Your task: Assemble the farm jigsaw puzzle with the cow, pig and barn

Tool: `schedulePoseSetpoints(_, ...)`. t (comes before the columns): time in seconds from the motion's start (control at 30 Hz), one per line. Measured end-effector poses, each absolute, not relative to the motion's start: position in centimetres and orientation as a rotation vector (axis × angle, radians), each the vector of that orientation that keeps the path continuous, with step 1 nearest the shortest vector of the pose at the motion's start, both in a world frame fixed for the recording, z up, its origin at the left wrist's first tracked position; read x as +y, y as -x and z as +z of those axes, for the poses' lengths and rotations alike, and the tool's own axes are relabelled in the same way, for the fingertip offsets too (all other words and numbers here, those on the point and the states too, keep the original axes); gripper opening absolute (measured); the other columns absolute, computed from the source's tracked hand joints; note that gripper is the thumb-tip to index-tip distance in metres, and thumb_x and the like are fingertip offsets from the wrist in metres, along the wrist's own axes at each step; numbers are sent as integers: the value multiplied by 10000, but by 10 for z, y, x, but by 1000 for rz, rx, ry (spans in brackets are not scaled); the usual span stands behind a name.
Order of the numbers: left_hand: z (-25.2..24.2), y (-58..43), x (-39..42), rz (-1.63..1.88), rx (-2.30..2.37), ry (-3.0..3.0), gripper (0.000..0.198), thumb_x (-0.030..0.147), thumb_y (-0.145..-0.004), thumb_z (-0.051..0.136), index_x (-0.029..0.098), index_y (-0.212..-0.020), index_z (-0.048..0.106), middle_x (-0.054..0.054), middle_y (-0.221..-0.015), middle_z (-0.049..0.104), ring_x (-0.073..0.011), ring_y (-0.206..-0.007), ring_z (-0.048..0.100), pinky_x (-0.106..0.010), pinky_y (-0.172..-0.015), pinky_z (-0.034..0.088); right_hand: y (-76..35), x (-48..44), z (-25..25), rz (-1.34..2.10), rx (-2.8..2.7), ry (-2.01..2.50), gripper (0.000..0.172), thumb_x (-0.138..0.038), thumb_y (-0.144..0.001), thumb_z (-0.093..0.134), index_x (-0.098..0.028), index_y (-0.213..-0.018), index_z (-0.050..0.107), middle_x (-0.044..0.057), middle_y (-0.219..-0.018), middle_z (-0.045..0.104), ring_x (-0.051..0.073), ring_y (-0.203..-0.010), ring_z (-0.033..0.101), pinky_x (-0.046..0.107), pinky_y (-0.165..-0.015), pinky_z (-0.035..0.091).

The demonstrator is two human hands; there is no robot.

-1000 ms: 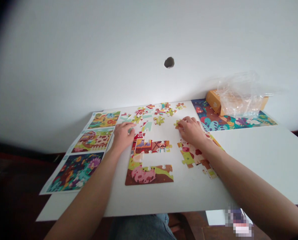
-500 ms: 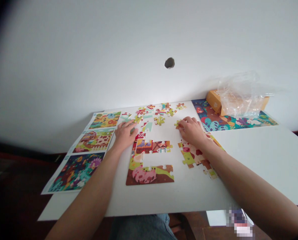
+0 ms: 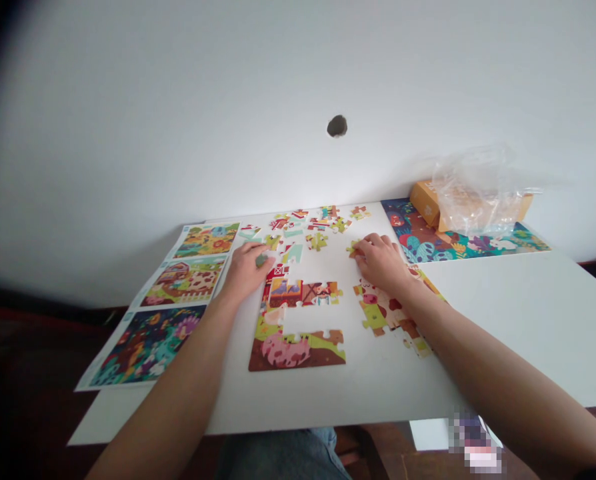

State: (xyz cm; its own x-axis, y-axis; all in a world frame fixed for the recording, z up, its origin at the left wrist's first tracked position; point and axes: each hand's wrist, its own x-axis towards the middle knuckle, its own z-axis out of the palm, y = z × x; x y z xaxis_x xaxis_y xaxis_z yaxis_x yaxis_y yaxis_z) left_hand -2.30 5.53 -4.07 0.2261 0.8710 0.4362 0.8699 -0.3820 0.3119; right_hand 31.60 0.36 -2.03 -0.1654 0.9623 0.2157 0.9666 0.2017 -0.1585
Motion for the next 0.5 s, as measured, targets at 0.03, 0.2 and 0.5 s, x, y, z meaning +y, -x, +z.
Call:
schedulePoseSetpoints(0.03,-40,23,55,862,1741,-2483,323,331,-880,590,224,-1159,712,-85,-1201,642,-264,-1153,570,-415,-1080,411,-316,3,-20,-27,-2210,1831,320,-292,-927,492,-222,-1170,687,123,-1195,627,288,-1058,550,418,-929,422)
schedulePoseSetpoints(0.2,-40,20,54,723,1717,-2562,337,343,-933,535,275,-1223,692,-62,-1360,605,-279,-1259,504,-494,-1138,306,-315,3,-19,-26,-2212,1823,314,-285,-919,501,-225,-1163,690,123,-1188,632,295,-1067,547,420,-934,422)
schedulePoseSetpoints(0.5,-41,18,55,749,1834,-2451,308,376,-899,590,317,-1178,708,-42,-1310,633,-303,-1213,501,-493,-1056,359,-313,2,-17,-12,-2205,1841,298,-282,-927,495,-228,-1141,695,119,-1187,629,290,-1070,551,421,-955,425)
